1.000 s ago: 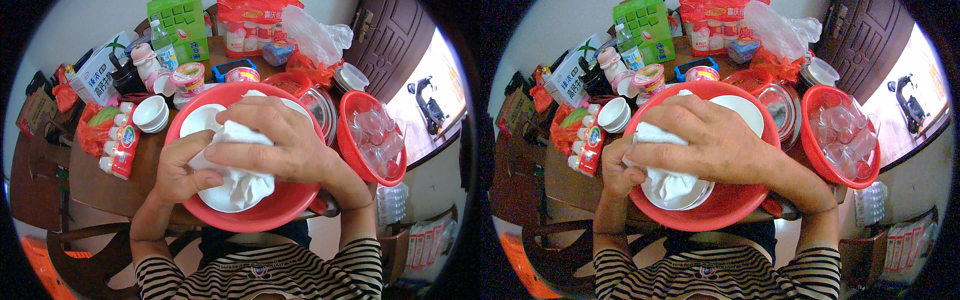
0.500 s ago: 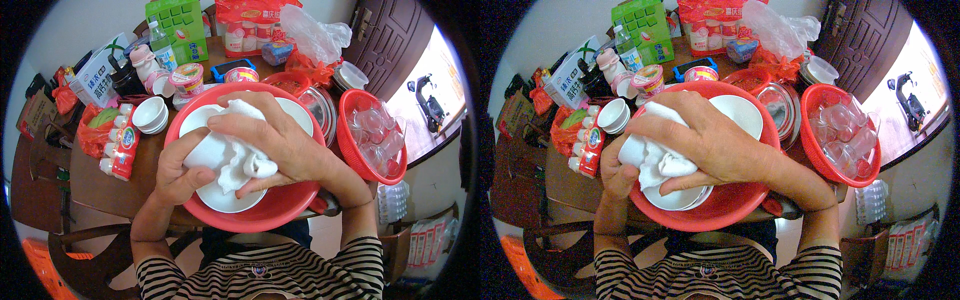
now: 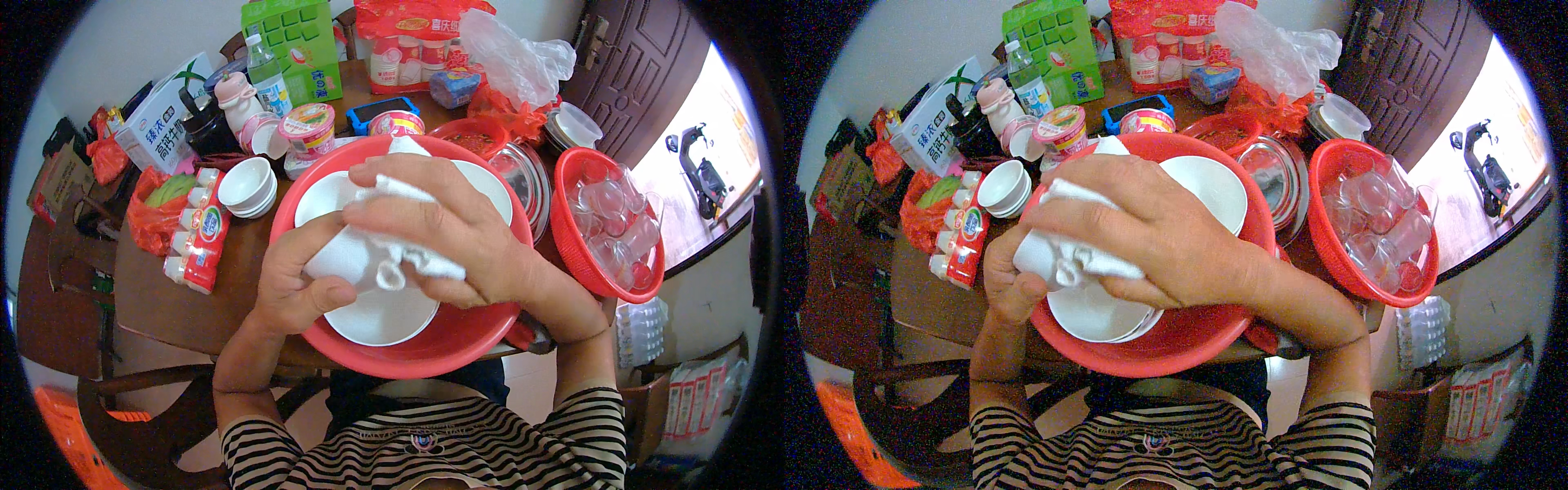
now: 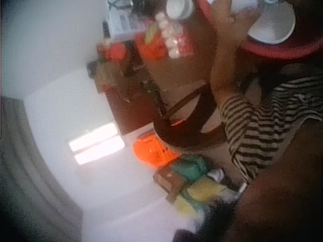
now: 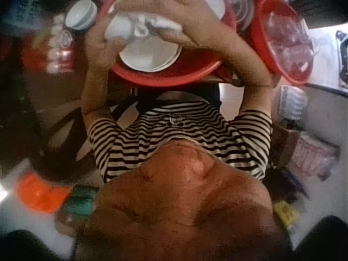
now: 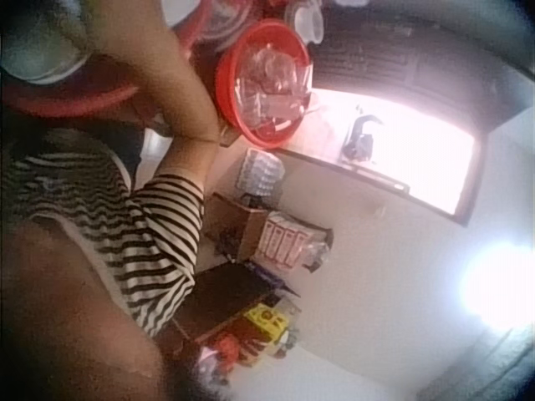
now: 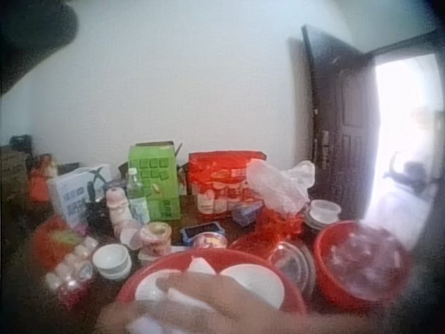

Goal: The person wipes the interior and exterior surfaces of several small bowls one by one using a white cloth.

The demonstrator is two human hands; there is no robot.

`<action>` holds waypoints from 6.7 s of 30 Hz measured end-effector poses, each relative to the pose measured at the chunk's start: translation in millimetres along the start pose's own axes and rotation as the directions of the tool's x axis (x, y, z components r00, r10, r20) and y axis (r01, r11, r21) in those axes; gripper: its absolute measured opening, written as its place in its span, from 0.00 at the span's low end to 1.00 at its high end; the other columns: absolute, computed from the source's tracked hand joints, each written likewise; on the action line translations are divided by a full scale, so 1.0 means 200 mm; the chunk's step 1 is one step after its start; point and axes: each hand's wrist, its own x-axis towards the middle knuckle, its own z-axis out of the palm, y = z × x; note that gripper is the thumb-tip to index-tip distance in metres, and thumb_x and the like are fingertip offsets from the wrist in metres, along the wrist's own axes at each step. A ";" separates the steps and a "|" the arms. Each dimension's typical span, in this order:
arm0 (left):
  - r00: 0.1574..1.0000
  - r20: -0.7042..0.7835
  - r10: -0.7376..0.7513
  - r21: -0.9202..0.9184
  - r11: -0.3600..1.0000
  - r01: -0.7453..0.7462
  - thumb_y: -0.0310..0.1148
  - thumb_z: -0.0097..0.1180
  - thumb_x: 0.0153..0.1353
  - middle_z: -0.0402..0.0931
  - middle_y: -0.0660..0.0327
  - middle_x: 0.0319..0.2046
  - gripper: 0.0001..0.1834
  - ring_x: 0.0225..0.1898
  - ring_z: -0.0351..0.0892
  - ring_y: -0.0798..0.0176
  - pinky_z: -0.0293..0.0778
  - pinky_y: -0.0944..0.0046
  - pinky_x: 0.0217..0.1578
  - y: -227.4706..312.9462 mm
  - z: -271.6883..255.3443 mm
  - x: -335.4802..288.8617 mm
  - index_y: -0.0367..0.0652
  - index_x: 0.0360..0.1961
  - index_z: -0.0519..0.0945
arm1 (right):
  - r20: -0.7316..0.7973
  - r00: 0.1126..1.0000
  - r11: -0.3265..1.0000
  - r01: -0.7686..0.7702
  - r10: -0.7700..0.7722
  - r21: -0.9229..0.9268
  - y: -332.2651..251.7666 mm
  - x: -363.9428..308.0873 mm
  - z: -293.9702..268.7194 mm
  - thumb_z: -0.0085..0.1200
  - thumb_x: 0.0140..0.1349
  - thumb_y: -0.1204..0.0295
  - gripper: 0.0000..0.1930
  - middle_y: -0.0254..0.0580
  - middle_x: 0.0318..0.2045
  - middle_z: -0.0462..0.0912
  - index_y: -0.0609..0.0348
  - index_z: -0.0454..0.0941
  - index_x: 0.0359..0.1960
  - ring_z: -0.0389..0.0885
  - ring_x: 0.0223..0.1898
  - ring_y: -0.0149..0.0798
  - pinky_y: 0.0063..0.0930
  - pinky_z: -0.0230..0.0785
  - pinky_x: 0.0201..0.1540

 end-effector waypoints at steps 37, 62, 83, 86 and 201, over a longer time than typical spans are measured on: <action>0.998 -0.022 0.066 -0.011 0.998 -0.066 0.42 0.59 0.53 0.73 0.56 0.39 0.32 0.39 0.74 0.67 0.70 0.68 0.39 -0.01 -0.01 0.00 0.26 0.51 0.67 | 0.041 0.977 0.949 -0.214 0.210 0.231 0.03 -0.02 0.00 0.48 0.51 0.69 0.27 0.52 0.55 0.66 0.57 0.65 0.56 0.65 0.55 0.54 0.41 0.58 0.56; 0.998 -0.025 0.062 -0.042 0.997 -0.063 0.50 0.58 0.53 0.74 0.58 0.37 0.34 0.37 0.75 0.68 0.70 0.70 0.37 0.01 0.00 0.01 0.26 0.47 0.70 | 0.023 0.997 0.989 -0.073 0.070 0.131 0.02 -0.01 0.00 0.51 0.51 0.67 0.29 0.57 0.55 0.64 0.57 0.62 0.58 0.64 0.56 0.55 0.41 0.59 0.56; 0.999 0.028 0.024 0.017 1.000 -0.025 0.45 0.60 0.52 0.73 0.55 0.45 0.33 0.45 0.73 0.65 0.69 0.66 0.45 0.00 -0.02 0.00 0.29 0.51 0.68 | -0.024 0.995 0.985 0.088 -0.093 -0.151 -0.02 0.01 0.03 0.53 0.51 0.64 0.25 0.53 0.53 0.66 0.53 0.68 0.53 0.68 0.54 0.53 0.42 0.65 0.50; 0.998 -0.057 0.008 -0.084 0.996 -0.012 0.47 0.61 0.51 0.73 0.52 0.45 0.37 0.45 0.75 0.63 0.70 0.65 0.46 -0.01 -0.02 -0.02 0.28 0.52 0.67 | -0.043 0.998 0.997 0.046 -0.049 -0.066 -0.01 0.01 0.02 0.56 0.49 0.62 0.30 0.53 0.53 0.66 0.54 0.66 0.56 0.67 0.54 0.53 0.41 0.64 0.52; 1.000 0.003 -0.029 -0.062 0.998 0.029 0.49 0.64 0.47 0.74 0.56 0.38 0.37 0.39 0.75 0.67 0.70 0.69 0.37 0.01 -0.03 0.00 0.26 0.48 0.70 | 0.066 0.983 0.966 -0.183 0.174 0.181 0.00 -0.01 0.01 0.62 0.42 0.65 0.42 0.50 0.47 0.68 0.54 0.55 0.62 0.68 0.48 0.51 0.40 0.64 0.49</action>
